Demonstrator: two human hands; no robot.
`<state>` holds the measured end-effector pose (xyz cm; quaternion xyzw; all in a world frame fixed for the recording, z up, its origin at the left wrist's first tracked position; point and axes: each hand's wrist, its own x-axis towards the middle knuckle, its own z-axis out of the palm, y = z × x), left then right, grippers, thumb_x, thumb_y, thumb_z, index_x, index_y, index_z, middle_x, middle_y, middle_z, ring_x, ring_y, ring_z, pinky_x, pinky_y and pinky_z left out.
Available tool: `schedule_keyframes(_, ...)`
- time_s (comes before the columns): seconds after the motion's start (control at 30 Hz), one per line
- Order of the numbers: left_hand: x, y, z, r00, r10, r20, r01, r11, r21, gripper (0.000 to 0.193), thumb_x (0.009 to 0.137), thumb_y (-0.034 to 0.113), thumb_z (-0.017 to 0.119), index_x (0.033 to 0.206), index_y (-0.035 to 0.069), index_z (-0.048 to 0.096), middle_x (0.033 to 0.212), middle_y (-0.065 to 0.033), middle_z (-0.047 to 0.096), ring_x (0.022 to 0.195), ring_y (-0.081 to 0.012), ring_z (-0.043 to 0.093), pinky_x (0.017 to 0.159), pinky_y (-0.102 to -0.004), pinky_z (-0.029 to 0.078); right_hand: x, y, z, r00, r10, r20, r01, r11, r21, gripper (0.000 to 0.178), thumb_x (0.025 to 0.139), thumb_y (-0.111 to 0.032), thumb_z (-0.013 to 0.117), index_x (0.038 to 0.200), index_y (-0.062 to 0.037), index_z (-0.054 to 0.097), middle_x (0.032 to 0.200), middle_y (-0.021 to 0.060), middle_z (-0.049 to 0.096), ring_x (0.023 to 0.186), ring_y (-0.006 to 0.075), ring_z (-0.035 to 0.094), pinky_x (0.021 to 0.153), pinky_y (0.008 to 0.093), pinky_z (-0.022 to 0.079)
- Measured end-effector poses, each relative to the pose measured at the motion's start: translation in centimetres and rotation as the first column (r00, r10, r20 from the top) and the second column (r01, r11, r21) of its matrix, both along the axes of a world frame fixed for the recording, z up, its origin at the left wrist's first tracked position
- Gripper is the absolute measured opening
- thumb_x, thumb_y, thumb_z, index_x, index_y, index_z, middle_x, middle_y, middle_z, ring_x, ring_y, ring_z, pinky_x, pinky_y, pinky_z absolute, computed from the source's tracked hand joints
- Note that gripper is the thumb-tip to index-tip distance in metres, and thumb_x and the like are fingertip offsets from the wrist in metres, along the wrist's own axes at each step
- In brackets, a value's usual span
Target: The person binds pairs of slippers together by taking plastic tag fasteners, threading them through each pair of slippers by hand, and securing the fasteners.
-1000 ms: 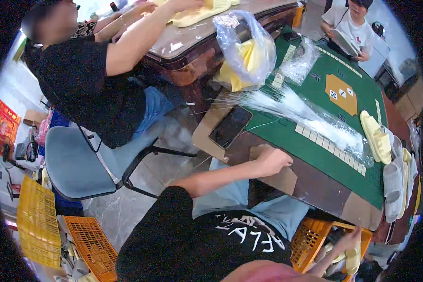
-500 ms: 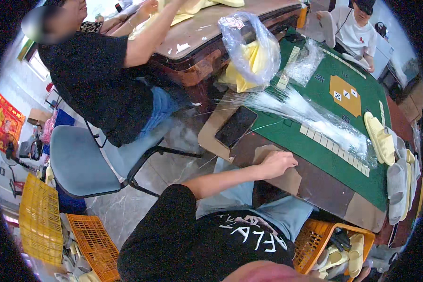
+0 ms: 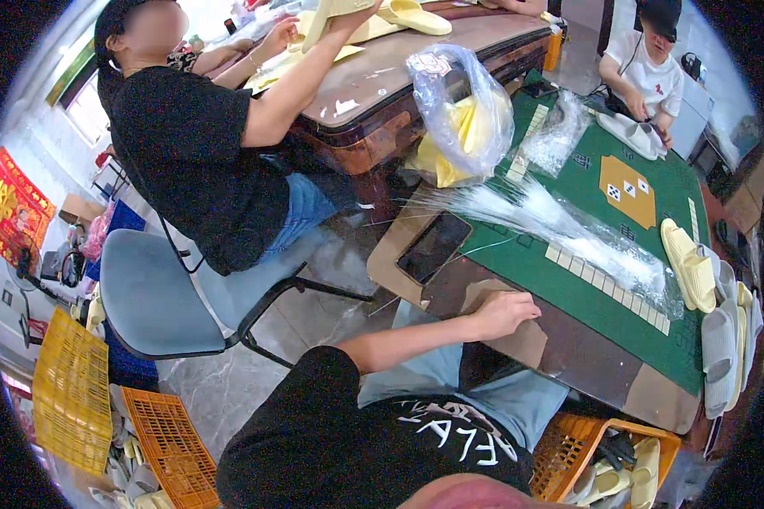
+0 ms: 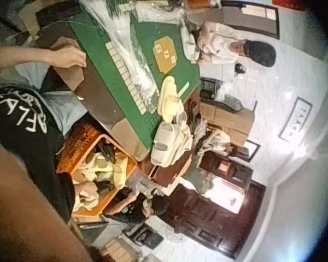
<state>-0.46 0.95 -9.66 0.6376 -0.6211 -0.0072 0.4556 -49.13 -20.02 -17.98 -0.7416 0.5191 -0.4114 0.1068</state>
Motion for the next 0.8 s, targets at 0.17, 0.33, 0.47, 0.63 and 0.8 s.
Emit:
schedule_keyframes(0.17,0.0,0.1,0.5,1.000,-0.003,0.006,0.003,1.000,-0.024,0.010,0.080,0.011,0.058,0.085,0.006,0.065,0.079,-0.0090,0.060,0.072,-0.0270,0.060,0.063,-0.0357,0.049,1.4,0.5,1.2,0.989,0.072,0.130,-0.075,0.997,0.020,0.037,0.083,-0.015,0.054,0.116,0.0012,0.050,0.119,0.0164,0.051,0.103,0.0250,0.053,0.086,0.0323,0.045)
schedule_keyframes(0.33,0.1,0.2,0.4,1.000,0.000,0.005,0.000,1.000,-0.019,0.012,0.081,0.012,0.057,0.086,0.006,0.065,0.080,-0.0089,0.059,0.072,-0.0266,0.060,0.062,-0.0355,0.049,3.5,0.6,2.7,0.953,0.146,0.265,-0.156,0.988,0.020,0.039,0.081,-0.014,0.055,0.117,0.0006,0.049,0.118,0.0155,0.051,0.103,0.0242,0.053,0.086,0.0323,0.044)
schedule_keyframes(0.47,0.1,0.2,0.2,0.993,0.020,0.120,-0.023,0.999,0.024,0.012,0.080,0.013,0.057,0.086,0.006,0.065,0.079,-0.0082,0.059,0.073,-0.0246,0.060,0.062,-0.0344,0.050,6.4,0.8,3.6,0.901,0.214,0.376,-0.238,0.971,0.018,0.040,0.081,-0.014,0.056,0.117,0.0001,0.049,0.118,0.0147,0.051,0.104,0.0235,0.052,0.087,0.0322,0.044)
schedule_keyframes(0.63,-0.3,0.2,0.2,0.995,0.017,0.094,-0.017,1.000,-0.001,0.012,0.080,0.014,0.057,0.086,0.006,0.065,0.079,-0.0079,0.059,0.073,-0.0248,0.060,0.062,-0.0343,0.050,9.8,1.3,4.9,0.817,0.279,0.505,-0.327,0.945,0.007,0.041,0.080,-0.013,0.057,0.118,-0.0005,0.048,0.118,0.0138,0.051,0.104,0.0227,0.052,0.088,0.0322,0.044)
schedule_keyframes(0.8,0.0,0.3,0.2,0.997,0.008,0.072,-0.007,1.000,-0.016,0.012,0.079,0.014,0.058,0.086,0.006,0.065,0.080,-0.0083,0.059,0.074,-0.0253,0.060,0.062,-0.0346,0.050,13.4,1.7,6.7,0.719,0.329,0.613,-0.408,0.913,-0.013,0.043,0.078,-0.012,0.057,0.119,-0.0011,0.047,0.118,0.0129,0.051,0.105,0.0220,0.051,0.089,0.0322,0.043)
